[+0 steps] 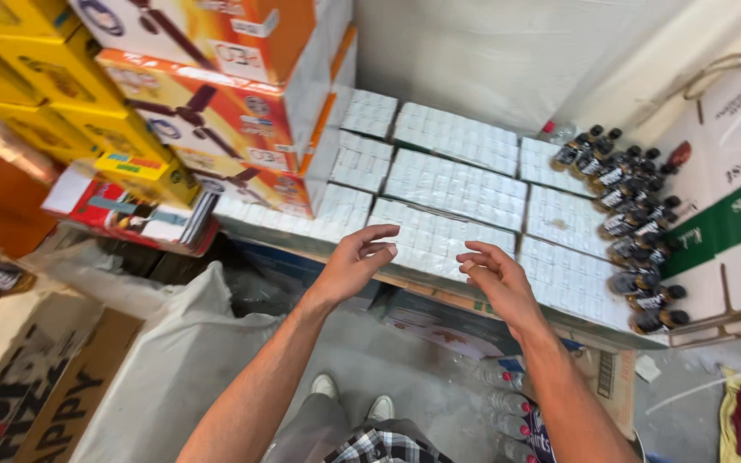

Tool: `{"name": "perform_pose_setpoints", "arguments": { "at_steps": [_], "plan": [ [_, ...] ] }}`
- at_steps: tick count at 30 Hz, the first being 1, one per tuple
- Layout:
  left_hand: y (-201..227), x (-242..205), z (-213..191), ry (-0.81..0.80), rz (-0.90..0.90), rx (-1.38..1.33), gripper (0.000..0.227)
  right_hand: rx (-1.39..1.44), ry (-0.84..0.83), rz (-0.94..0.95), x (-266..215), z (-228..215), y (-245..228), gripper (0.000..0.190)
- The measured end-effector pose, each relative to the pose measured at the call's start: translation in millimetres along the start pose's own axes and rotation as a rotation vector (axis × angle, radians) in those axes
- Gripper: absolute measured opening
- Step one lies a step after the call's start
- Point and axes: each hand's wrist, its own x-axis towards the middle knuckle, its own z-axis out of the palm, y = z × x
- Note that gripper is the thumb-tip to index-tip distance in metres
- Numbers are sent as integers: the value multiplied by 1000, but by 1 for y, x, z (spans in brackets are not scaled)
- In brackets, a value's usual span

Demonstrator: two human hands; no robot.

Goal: The person repeatedly picks up small dark bottles from a stack of white boxes and places them into a cardboard box. The task involves moving the bottles one by one from a source location to a destination box in a cluttered storage area.

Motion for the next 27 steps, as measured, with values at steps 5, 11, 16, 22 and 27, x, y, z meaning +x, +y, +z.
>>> {"name": "perform_pose_setpoints", "arguments": {
  "at_steps": [5, 11, 16, 22, 27],
  "plan": [
    [-11, 70, 47, -124, -61, 3, 46, 54, 120, 23, 16, -56, 7, 50],
    [-13, 149, 90, -278, -104, 7, 46, 60, 224, 46, 43, -105, 3, 65],
    [-29, 211, 118, -388, -127, -2, 47, 109, 361, 75, 70, -130, 5, 69],
    [-58, 260, 161, -491, -157, -40, 49, 182, 482, 135, 98, -168, 31, 71],
    [-71, 281, 207, -468, -339, -98, 54, 167, 526, 146, 128, -210, 47, 73]
  ]
}}
